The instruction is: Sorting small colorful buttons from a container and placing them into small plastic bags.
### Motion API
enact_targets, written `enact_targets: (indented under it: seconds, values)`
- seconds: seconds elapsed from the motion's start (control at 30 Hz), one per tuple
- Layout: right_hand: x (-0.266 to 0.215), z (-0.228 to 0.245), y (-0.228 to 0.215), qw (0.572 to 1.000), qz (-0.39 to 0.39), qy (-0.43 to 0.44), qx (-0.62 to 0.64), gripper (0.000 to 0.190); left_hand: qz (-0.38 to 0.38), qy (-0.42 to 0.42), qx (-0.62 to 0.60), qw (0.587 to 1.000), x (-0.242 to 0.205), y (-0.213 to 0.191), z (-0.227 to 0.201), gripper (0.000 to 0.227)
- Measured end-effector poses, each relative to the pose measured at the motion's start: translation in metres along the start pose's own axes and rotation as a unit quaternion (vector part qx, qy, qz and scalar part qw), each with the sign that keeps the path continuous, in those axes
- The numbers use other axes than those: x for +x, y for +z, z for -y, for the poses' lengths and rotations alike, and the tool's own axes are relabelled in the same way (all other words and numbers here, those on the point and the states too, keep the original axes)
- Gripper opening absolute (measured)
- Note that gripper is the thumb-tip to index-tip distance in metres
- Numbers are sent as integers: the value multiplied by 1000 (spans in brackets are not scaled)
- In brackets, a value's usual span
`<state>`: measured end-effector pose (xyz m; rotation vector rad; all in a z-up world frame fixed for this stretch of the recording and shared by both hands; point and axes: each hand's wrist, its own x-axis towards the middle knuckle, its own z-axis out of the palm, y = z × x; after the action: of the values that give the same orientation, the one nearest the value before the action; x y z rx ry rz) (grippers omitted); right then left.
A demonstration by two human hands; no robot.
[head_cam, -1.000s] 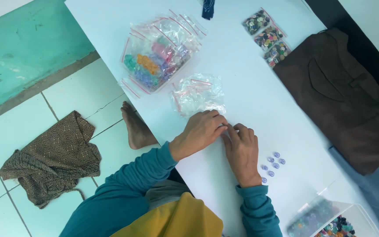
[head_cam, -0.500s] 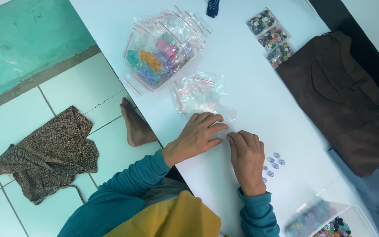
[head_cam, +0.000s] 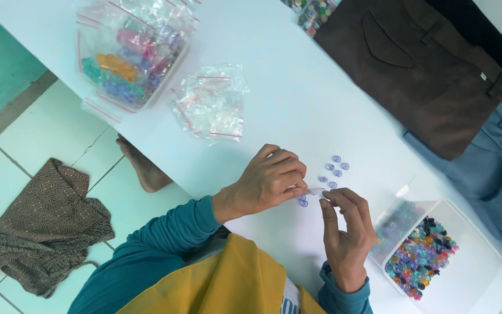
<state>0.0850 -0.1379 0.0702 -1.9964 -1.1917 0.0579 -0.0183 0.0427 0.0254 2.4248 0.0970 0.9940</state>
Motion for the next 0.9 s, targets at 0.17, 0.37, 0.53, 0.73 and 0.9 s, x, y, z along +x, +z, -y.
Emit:
enact_targets:
  seconds: [0.17, 0.37, 0.53, 0.73, 0.9]
  values:
    - [-17, -6, -3, 999, -12, -43, -21, 17, -1, 5, -4, 1000, 4, 16, -13, 30]
    - [-25, -5, -5, 996, -19, -68, -49, 13, -4, -3, 11, 1000, 2, 17, -22, 35]
    - [-24, -3, -5, 994, -30, -89, -60, 19, -13, -6, 14, 1000, 2, 16, -28, 36]
    - [-27, -6, -3, 993, -15, -74, -96, 22, -24, -1, 17, 1000, 1, 17, -33, 30]
    - [-25, -1, -2, 990, -52, -78, -109, 22, -29, -1, 50, 998, 1, 22, -45, 24]
